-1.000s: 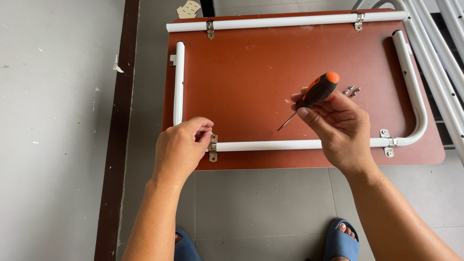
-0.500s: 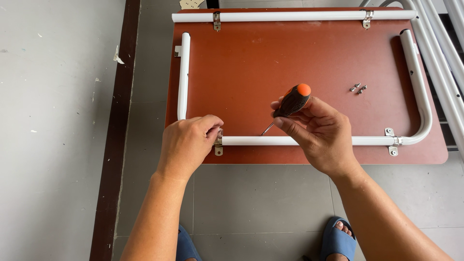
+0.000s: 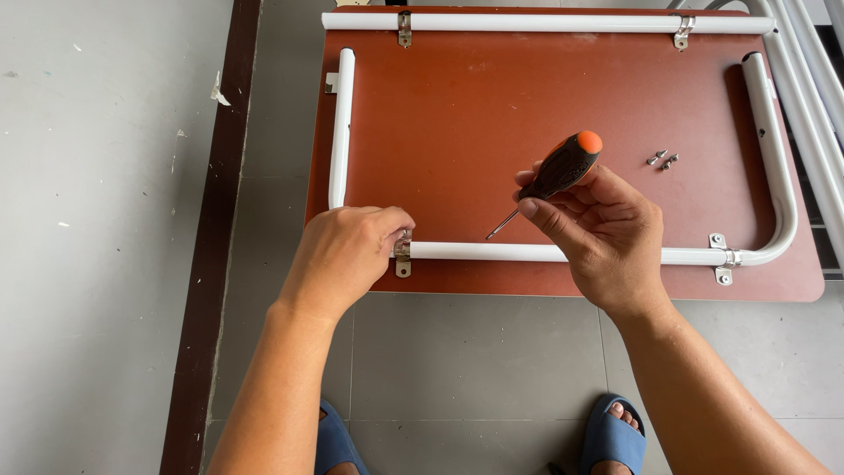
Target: The person uses a screwdriver to fasten screws into metal brackets on a reddish-brown tabletop, securing white tubular frame pieces. The person works methodically across multiple attachment points on the tabletop.
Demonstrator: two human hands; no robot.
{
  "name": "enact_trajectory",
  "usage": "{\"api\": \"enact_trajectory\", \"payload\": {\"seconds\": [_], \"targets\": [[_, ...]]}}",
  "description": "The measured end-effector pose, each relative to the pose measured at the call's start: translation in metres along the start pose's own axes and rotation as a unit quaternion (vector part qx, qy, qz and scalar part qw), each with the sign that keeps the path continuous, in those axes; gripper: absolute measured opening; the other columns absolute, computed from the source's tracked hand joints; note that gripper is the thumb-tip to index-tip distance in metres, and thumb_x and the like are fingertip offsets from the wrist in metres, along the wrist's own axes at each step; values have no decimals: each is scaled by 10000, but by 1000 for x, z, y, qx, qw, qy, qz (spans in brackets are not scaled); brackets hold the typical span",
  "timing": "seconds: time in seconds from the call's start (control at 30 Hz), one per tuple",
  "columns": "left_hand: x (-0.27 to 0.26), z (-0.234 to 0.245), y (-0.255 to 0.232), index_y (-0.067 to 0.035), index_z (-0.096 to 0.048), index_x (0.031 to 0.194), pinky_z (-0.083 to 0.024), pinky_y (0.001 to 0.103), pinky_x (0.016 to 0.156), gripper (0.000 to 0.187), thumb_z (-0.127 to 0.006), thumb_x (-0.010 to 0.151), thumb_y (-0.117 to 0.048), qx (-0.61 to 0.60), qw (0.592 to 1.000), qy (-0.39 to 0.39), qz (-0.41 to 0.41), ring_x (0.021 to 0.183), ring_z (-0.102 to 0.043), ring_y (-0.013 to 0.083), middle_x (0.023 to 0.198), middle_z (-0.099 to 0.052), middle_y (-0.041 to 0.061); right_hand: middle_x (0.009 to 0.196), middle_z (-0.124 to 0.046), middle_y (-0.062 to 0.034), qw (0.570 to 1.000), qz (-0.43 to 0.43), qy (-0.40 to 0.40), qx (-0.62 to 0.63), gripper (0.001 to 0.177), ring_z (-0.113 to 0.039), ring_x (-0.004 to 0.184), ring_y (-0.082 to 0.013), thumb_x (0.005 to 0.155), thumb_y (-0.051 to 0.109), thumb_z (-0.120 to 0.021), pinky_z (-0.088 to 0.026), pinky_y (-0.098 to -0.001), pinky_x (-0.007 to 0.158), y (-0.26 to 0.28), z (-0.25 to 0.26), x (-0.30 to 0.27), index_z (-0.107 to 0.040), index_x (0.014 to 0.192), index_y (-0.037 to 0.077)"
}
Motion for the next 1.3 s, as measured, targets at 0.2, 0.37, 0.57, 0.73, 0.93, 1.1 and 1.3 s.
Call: {"api": "enact_trajectory", "payload": {"seconds": [0.2, 0.37, 0.57, 0.73, 0.93, 1.1, 1.3], "targets": [[2, 7, 0, -153, -791, 969, -602, 311, 667, 103, -705, 914, -161, -37, 994, 56, 84, 698, -754, 173, 833, -792, 13, 1178, -730, -98, 1000, 17, 5, -23, 256, -717, 1112, -163, 967, 15, -719, -624, -322, 1023, 0, 0, 1, -652, 1213, -4], [4, 6, 2, -137, -774, 1021, -612, 308, 701, 125, -697, 927, -164, -62, 992, 26, 104, 772, -764, 171, 921, -795, 25, 1172, -731, -97, 1000, -5, -2, -23, 249, -714, 1100, -157, 956, 22, -717, -622, -322, 1013, -1, 1, -1, -660, 1197, 0], [-2, 14, 9, -121, -773, 1082, -524, 407, 946, 171, -666, 952, -93, 12, 997, -23, 68, 946, -736, 198, 1015, -790, 28, 1254, -668, -115, 995, 93, 24, 16, 567, -710, 1209, -213, 1035, -46, -683, -631, -394, 1110, -5, -5, 1, -371, 1488, 91], [-29, 12, -3, -112, -754, 1119, -407, 481, 1074, 264, -681, 867, -85, 65, 996, -47, 44, 1104, -653, 226, 1151, -724, 26, 1249, -606, -127, 993, 105, 49, 19, 802, -693, 1205, -241, 1068, -103, -623, -630, -434, 1100, -6, -27, 1, -137, 1627, 205], [-83, 10, -26, -109, -705, 1171, -407, 487, 1100, 284, -697, 887, -115, -1, 976, -157, 148, 1153, -596, 285, 1251, -647, 46, 1244, -563, -119, 971, 228, 56, -40, 852, -671, 1122, -205, 1051, -117, -621, -631, -381, 1057, 9, -57, -8, -80, 1632, 193], [-83, 1, -29, -131, -669, 1201, -353, 543, 1156, 335, -711, 869, -126, -25, 976, -183, 113, 1222, -591, 274, 1248, -633, 41, 1181, -530, -131, 953, 290, 24, -87, 683, -673, 1083, -185, 960, -178, -441, -565, -415, 1102, 35, -62, -7, -242, 1531, 140], [-67, -1, -13, -91, -617, 1288, -323, 556, 1143, 455, -735, 856, -170, -41, 975, -182, 118, 1264, -538, 305, 1300, -586, 98, 883, -750, -25, 862, 131, 222, -436, 177, -714, 748, -194, 782, 98, -805, -576, -349, 647, 44, -85, 41, -750, 950, 109]]}}
Point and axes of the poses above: each hand's wrist, its own x-axis towards the middle knuckle, its own z-axis out of the back of the hand, y = z × x, the point moved 2 cm from there along x, towards the middle knuckle
